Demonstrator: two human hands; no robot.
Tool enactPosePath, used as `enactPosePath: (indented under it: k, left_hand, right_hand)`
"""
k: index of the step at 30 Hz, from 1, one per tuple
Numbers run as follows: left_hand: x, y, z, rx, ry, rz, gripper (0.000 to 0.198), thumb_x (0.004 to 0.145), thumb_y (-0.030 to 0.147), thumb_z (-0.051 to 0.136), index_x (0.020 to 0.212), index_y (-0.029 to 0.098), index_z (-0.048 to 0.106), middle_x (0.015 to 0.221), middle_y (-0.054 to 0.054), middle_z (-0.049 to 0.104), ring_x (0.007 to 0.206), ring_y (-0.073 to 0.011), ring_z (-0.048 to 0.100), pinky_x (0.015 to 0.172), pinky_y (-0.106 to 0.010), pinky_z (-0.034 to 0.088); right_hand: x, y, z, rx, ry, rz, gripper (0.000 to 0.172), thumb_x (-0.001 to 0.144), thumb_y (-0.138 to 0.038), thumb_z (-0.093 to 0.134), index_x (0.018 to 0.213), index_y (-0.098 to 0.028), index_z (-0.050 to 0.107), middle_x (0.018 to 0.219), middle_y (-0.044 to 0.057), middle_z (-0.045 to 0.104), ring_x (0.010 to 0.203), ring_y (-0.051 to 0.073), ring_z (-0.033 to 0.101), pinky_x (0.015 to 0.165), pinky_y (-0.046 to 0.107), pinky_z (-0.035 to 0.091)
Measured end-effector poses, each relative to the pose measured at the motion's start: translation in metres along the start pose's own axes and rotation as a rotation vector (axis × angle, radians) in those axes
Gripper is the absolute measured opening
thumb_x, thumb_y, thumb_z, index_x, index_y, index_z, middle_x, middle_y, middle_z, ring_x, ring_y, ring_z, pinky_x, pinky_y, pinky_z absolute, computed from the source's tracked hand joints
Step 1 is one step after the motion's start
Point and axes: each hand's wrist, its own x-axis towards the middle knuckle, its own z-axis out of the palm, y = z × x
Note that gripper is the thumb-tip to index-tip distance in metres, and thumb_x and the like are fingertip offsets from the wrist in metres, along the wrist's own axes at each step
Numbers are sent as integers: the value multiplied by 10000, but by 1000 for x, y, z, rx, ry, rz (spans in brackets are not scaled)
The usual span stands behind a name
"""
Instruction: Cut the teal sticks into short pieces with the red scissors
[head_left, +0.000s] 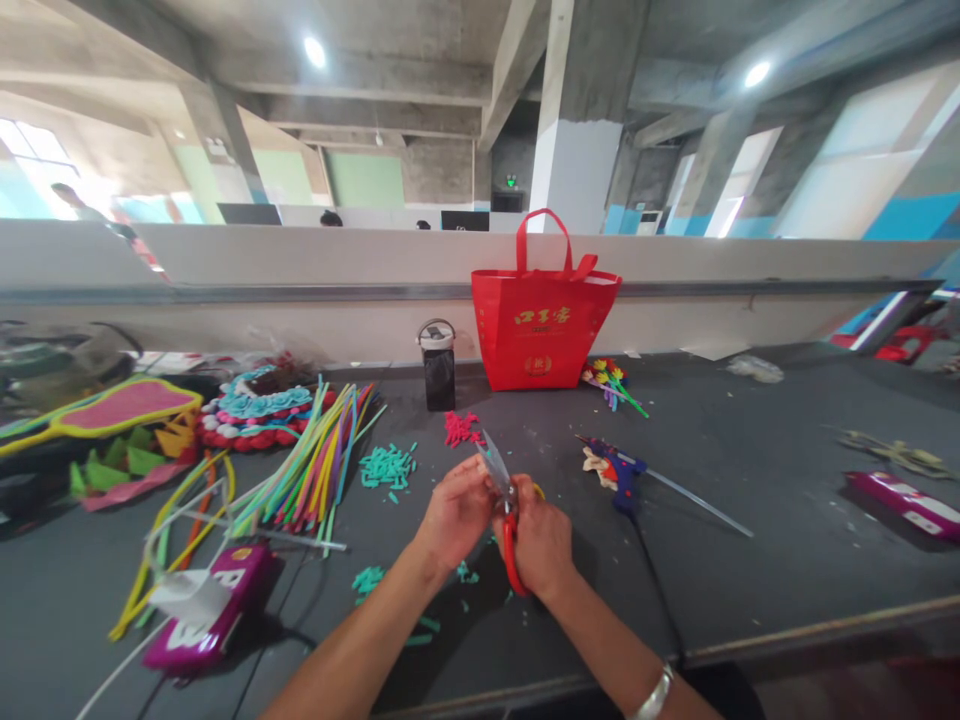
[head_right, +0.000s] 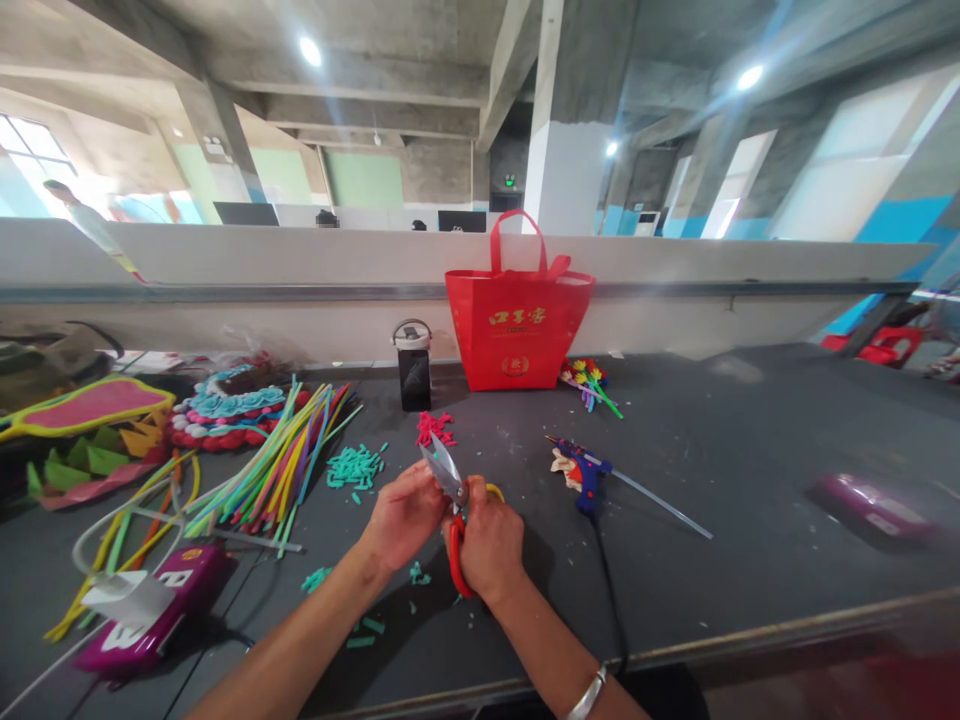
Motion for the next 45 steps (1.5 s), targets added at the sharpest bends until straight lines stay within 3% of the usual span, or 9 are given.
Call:
enactPosePath:
  k: [7, 21, 30, 45]
  left_hand:
    - [1, 1, -2, -10, -50, 11, 57, 728, 170, 708, 728, 134, 664, 633, 3, 580, 588, -106, 506, 623, -246, 396]
    - [4, 2, -5, 82, -18, 61, 87, 719, 186, 727, 734, 134, 660, 667, 7, 599, 625, -105, 524, 656, -245, 402]
    - [4, -1, -5, 45, -35, 20, 95, 731, 180, 715, 707, 133, 636, 628, 19, 538, 601, -94, 480, 635, -239, 386]
    - [3, -4, -6, 30, -42, -28, 95, 719, 185, 717, 731, 136, 637, 646, 7, 546, 608, -108, 488, 640, -256, 381]
  right_hand:
    - [-2, 0, -1, -14, -14, 7, 219, 847, -250, 542, 1060, -197, 534, 708, 9, 694, 614, 185, 677, 540, 237, 318]
    - [0, 1, 0, 81, -51, 3, 191, 841, -198, 509, 1026, -193, 552, 662, -6, 684, 560, 165, 659, 514, 228, 286]
    - [0, 4, 4, 115, -59, 12, 196, 861, -212, 469, 1036, -184, 553, 609, -13, 656, 553, 172, 655, 509, 230, 279]
    - [0, 1, 1, 208, -51, 30, 186, 777, -175, 500, 959, -182, 534, 558, -18, 616, 483, 162, 605, 491, 231, 255]
